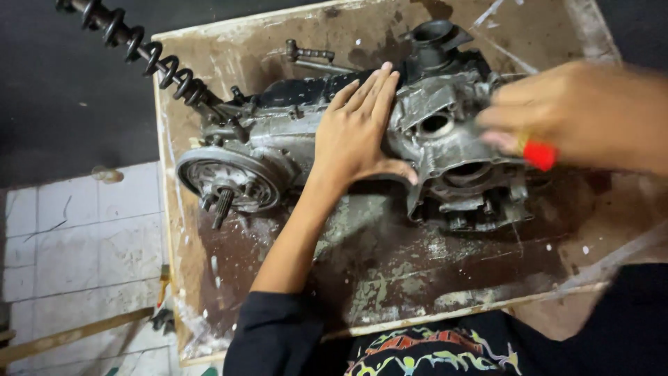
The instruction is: The person is cleaning grease and oil off a motorcycle engine crankcase using a brush and cleaning fluid.
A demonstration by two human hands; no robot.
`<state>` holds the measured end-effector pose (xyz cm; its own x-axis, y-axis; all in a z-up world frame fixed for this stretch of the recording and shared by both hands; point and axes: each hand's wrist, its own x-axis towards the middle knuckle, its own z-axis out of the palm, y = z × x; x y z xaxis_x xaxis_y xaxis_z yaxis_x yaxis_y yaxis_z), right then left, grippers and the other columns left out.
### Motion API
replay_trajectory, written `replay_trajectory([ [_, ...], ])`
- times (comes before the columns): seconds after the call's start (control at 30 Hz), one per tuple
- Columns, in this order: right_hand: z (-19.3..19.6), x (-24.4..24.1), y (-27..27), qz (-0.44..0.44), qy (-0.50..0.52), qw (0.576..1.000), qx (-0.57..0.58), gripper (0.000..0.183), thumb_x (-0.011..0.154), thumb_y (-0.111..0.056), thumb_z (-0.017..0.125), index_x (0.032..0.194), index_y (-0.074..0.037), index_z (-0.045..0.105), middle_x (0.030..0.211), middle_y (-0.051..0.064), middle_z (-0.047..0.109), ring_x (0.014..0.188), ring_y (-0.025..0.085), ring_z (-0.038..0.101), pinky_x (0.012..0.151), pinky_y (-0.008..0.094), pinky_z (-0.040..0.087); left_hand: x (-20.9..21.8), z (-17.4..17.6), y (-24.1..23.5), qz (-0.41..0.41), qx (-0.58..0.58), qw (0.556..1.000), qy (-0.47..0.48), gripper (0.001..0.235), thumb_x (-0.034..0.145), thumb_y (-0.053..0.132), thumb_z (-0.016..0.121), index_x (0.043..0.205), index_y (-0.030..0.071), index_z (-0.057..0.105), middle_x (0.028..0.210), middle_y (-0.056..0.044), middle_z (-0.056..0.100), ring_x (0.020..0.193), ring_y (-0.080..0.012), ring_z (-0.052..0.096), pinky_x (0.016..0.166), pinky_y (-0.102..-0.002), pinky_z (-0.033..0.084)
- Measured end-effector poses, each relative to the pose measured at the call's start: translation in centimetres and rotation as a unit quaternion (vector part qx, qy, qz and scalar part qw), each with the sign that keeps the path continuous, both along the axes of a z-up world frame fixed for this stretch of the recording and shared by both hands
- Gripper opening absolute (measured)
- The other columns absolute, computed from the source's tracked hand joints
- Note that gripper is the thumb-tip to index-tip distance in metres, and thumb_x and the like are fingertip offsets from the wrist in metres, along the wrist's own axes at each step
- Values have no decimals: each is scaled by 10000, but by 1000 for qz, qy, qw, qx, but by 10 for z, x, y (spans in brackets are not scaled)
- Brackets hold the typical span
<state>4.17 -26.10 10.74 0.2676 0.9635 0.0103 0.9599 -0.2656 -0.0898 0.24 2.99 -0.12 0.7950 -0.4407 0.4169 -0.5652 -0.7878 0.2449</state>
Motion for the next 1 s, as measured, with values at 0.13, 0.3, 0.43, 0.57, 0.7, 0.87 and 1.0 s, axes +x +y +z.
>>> replay_trajectory([
  [0.13, 3, 9, -40, -194, 8, 981, -29, 204, 925, -256, 699, 1015, -93, 781, 744, 65, 728, 557, 158, 684, 491, 292, 549, 0, -1, -1, -3, -9, 1000, -18, 1417, 507, 917, 684, 1517, -33, 391, 1582, -186, 445, 1464, -284, 467, 1202, -436, 366],
  [0.3, -23, 13, -49, -311, 18, 934, 176, 231, 1031, -187, 691, 1109, 21, 754, 837, 159, 731, 635, 227, 676, 573, 325, 528, -1, 0, 0, -11, 2, 1000, -20, 1224, 702, 840, 686, 1526, -27, 427, 1576, -176, 496, 1469, -288, 489, 1187, -427, 406],
  [0.43, -47, 32, -94, -305, 116, 943, 65, 223, 919, -215, 750, 1032, -28, 794, 762, 120, 760, 637, 208, 700, 603, 337, 536, 0, 9, -3, -14, 17, 1000, -5, 929, 952, 659, 668, 1561, -7, 446, 1587, -160, 533, 1476, -289, 523, 1202, -411, 427],
  [0.57, -36, 47, -83, -412, 128, 902, 8, 306, 982, -322, 737, 1142, -66, 785, 736, 159, 737, 593, 253, 688, 599, 375, 557, -2, 24, -14, -22, 12, 1000, -2, 813, 960, 529, 647, 1527, -18, 447, 1552, -186, 535, 1439, -319, 532, 1171, -428, 428],
  [0.7, -35, 55, -68, -256, 208, 901, 281, 299, 1032, -321, 652, 1155, -68, 753, 938, 93, 765, 764, 183, 716, 698, 324, 582, -1, 27, -23, -11, 14, 1000, 9, 792, 929, 488, 607, 1515, -25, 464, 1552, -186, 532, 1435, -317, 532, 1176, -435, 424],
  [0.87, -16, 54, -83, -351, 241, 902, 64, 292, 932, -367, 734, 1032, -101, 803, 795, 96, 783, 661, 226, 729, 711, 368, 595, 3, 26, -29, 2, 1, 1000, 15, 760, 945, 489, 525, 1507, -21, 494, 1568, -176, 532, 1464, -295, 533, 1202, -427, 421],
  [1.0, -47, 70, -125, -201, 143, 962, 116, 334, 949, -353, 695, 1110, -65, 746, 928, 90, 764, 829, 234, 726, 738, 369, 586, -1, 29, -34, 28, 10, 999, 21, 771, 941, 546, 504, 1474, -10, 535, 1540, -162, 567, 1438, -289, 548, 1186, -426, 427],
])
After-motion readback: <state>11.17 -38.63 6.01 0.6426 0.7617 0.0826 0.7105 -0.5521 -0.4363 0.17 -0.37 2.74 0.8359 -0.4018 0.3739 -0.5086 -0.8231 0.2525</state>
